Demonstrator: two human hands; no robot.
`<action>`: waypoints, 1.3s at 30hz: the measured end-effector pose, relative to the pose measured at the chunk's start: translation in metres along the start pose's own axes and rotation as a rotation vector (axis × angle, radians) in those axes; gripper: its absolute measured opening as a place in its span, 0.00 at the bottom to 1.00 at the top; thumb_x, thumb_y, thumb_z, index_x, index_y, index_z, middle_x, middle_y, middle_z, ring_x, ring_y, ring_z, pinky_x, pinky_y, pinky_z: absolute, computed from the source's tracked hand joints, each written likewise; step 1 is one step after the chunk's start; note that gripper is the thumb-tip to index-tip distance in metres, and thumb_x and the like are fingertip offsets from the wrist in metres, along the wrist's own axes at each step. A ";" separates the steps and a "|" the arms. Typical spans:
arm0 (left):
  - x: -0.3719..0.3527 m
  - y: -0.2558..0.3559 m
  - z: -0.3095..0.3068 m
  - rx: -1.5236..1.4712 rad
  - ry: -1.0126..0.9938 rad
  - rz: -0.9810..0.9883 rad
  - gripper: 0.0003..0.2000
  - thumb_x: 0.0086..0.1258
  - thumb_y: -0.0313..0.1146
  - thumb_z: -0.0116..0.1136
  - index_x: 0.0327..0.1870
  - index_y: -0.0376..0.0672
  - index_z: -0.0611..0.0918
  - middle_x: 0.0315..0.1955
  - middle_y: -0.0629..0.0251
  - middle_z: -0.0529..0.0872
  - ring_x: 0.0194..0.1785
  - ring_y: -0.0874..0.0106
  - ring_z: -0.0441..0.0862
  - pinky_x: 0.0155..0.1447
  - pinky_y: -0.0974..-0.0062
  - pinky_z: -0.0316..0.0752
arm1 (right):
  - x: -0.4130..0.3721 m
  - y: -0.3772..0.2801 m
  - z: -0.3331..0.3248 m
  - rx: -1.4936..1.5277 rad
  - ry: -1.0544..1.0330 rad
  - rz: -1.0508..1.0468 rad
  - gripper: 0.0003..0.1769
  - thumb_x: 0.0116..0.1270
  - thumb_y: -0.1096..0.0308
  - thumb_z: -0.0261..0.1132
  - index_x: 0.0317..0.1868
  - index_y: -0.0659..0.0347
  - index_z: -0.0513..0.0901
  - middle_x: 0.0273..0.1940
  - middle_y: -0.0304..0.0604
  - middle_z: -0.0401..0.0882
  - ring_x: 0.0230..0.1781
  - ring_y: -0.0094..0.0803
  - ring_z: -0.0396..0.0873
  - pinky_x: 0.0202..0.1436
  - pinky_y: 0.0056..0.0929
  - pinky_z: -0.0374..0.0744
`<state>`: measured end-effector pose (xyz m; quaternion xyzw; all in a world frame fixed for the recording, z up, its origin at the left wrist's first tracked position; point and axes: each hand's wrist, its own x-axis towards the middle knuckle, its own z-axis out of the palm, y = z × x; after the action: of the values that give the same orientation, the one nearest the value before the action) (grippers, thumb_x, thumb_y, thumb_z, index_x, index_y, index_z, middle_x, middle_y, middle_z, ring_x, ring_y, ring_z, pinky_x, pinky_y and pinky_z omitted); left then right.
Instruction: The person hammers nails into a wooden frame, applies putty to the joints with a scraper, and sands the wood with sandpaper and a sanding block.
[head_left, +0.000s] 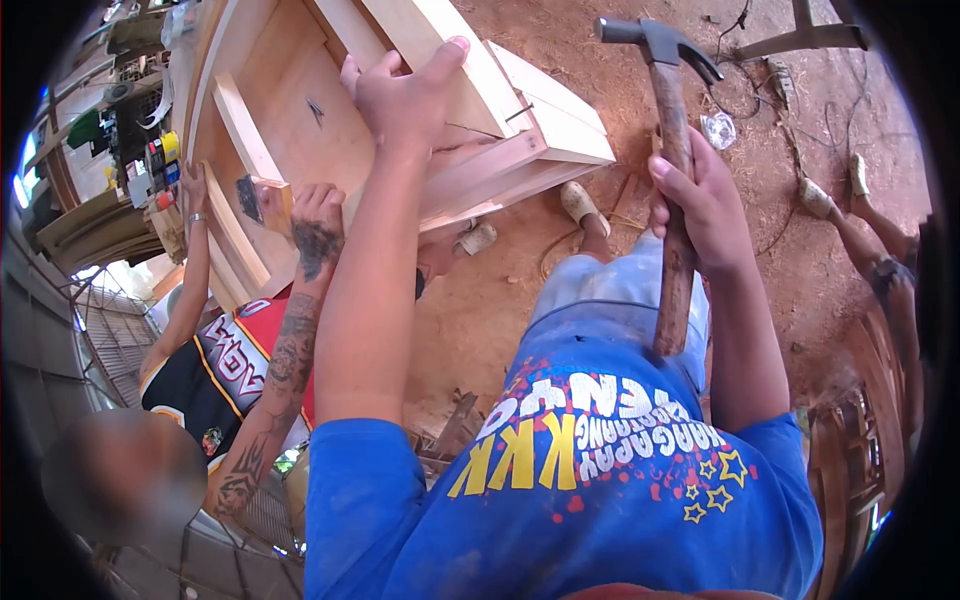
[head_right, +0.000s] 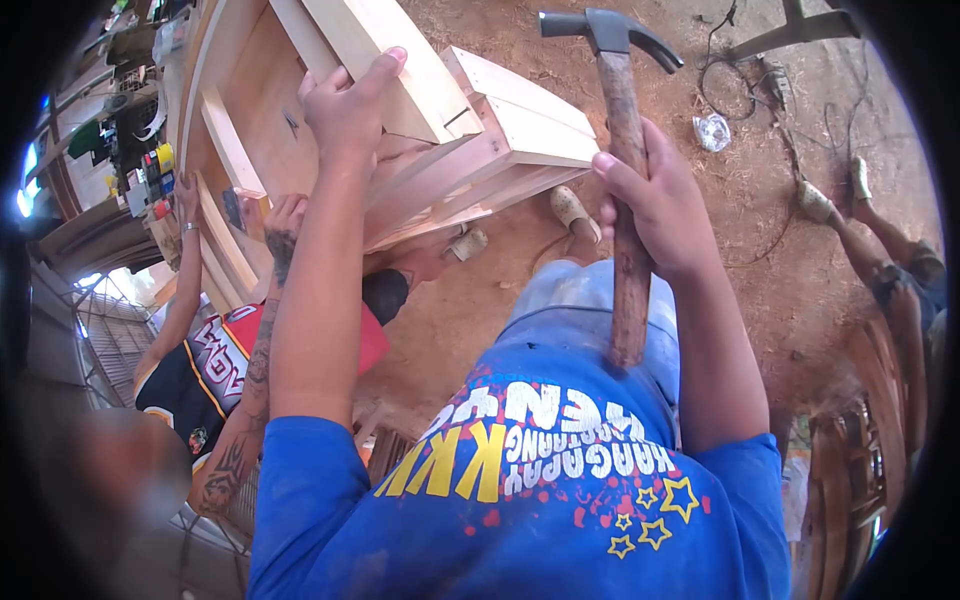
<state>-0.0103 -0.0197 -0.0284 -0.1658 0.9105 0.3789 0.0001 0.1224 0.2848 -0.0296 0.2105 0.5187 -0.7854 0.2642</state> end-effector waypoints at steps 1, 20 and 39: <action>0.001 -0.003 0.000 -0.023 -0.020 -0.007 0.32 0.54 0.58 0.78 0.42 0.32 0.91 0.79 0.27 0.55 0.87 0.53 0.50 0.77 0.61 0.66 | -0.005 -0.001 -0.001 -0.035 0.011 -0.014 0.24 0.79 0.63 0.65 0.65 0.66 0.69 0.29 0.34 0.74 0.20 0.19 0.74 0.24 0.21 0.77; -0.016 0.015 0.009 -0.169 -0.046 0.013 0.27 0.56 0.49 0.79 0.39 0.28 0.90 0.57 0.46 0.82 0.56 0.66 0.82 0.72 0.69 0.71 | -0.028 0.033 -0.011 -0.090 -0.026 -0.025 0.21 0.78 0.69 0.65 0.66 0.61 0.70 0.36 0.36 0.76 0.20 0.18 0.73 0.22 0.21 0.74; -0.011 0.017 0.004 -0.122 -0.010 0.034 0.25 0.57 0.48 0.78 0.34 0.28 0.91 0.45 0.52 0.86 0.49 0.67 0.83 0.65 0.69 0.75 | -0.033 -0.003 -0.010 -0.050 0.245 -0.163 0.12 0.77 0.67 0.66 0.52 0.60 0.73 0.33 0.36 0.75 0.21 0.18 0.73 0.22 0.21 0.73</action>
<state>-0.0050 -0.0027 -0.0183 -0.1480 0.8883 0.4346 -0.0122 0.1469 0.3019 -0.0111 0.2555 0.5819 -0.7594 0.1393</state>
